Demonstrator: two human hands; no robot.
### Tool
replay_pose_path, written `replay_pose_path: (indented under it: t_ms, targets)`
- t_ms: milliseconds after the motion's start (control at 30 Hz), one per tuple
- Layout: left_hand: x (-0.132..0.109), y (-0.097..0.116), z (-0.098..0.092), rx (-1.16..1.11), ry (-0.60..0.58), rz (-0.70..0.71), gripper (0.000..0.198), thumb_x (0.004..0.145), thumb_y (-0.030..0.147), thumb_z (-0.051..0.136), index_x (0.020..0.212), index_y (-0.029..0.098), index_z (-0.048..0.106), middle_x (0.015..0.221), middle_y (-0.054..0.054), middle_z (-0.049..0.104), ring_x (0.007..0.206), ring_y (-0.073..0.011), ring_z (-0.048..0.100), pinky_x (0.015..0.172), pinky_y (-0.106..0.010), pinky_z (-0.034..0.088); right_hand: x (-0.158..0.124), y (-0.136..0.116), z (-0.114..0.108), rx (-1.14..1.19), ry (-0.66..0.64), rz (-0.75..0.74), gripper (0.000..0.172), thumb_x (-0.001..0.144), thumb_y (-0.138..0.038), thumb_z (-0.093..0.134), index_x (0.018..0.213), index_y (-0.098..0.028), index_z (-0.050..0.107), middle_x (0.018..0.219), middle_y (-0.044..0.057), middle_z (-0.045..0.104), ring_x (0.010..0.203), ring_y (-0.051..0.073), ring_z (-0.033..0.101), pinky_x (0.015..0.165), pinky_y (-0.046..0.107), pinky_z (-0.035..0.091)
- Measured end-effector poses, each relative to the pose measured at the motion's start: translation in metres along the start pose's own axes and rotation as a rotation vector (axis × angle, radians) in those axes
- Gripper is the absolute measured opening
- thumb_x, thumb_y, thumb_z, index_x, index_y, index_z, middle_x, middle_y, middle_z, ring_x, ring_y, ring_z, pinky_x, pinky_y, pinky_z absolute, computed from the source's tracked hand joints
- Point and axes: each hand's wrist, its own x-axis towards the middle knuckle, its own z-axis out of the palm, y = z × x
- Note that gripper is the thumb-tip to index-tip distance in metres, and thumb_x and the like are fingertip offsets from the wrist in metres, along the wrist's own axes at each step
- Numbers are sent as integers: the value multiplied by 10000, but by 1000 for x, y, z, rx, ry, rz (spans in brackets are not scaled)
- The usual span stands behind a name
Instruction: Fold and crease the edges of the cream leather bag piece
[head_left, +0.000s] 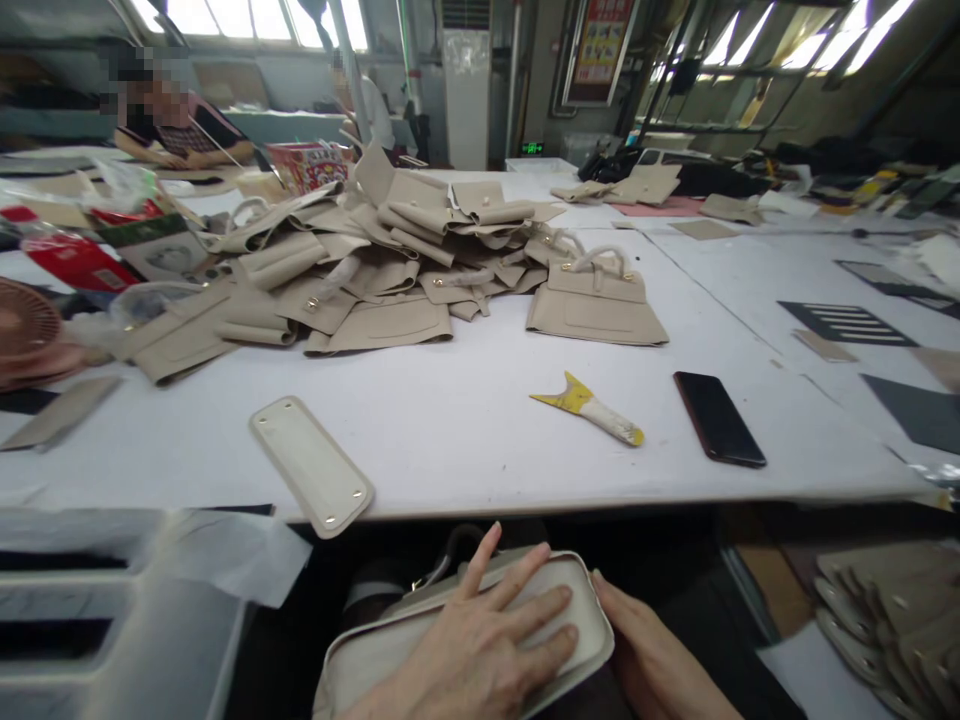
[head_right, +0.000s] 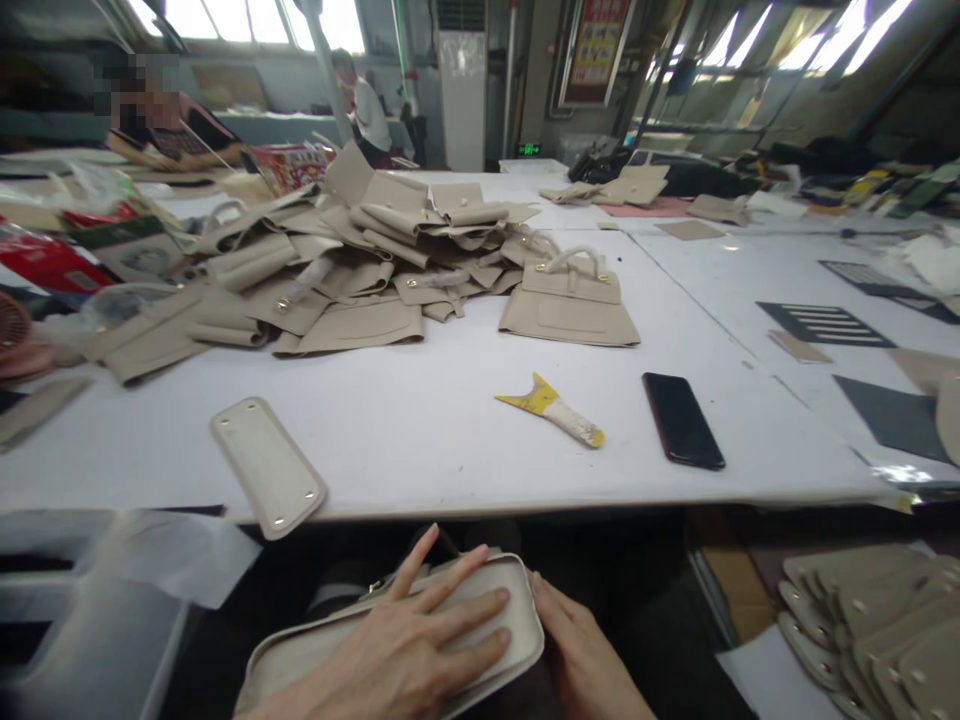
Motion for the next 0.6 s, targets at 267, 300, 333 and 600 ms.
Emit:
replay_pose_path:
  t_ms: [267, 300, 333, 600]
  targets:
    - [-1, -3, 2, -116, 9, -16, 344, 949, 269, 475, 1292, 259, 506, 1420, 16, 518, 1477, -267, 154, 1092, -507, -312, 0, -6, -1, -301, 78, -28, 385, 926, -473, 576, 1235, -256, 655, 1177, 49, 692, 1101, 210, 612, 950, 310, 473]
    - [-1, -4, 2, -148, 8, -27, 321, 956, 277, 467, 1272, 252, 516, 1409, 7, 529, 1477, -263, 158, 1105, -519, -292, 0, -7, -3, -383, 93, -41, 408, 930, -493, 560, 1251, -256, 643, 1211, 47, 678, 1133, 216, 596, 990, 325, 453]
    - [-1, -5, 1, -187, 6, -31, 296, 966, 286, 452, 1249, 241, 528, 1397, -4, 539, 1477, -263, 160, 1118, -538, -264, 1, -7, -4, -463, 100, -54, 431, 935, -511, 541, 1271, -256, 629, 1243, 45, 661, 1163, 222, 578, 1021, 339, 435]
    - [-8, -11, -40, -531, -43, -128, 520, 912, 173, 481, 1408, 306, 397, 1459, -26, 487, 1427, -254, 318, 1169, -659, 84, 9, -24, 0, -1009, 109, -112, 622, 935, -627, 413, 1370, -201, 542, 1394, 85, 549, 1317, 270, 454, 1163, 403, 283]
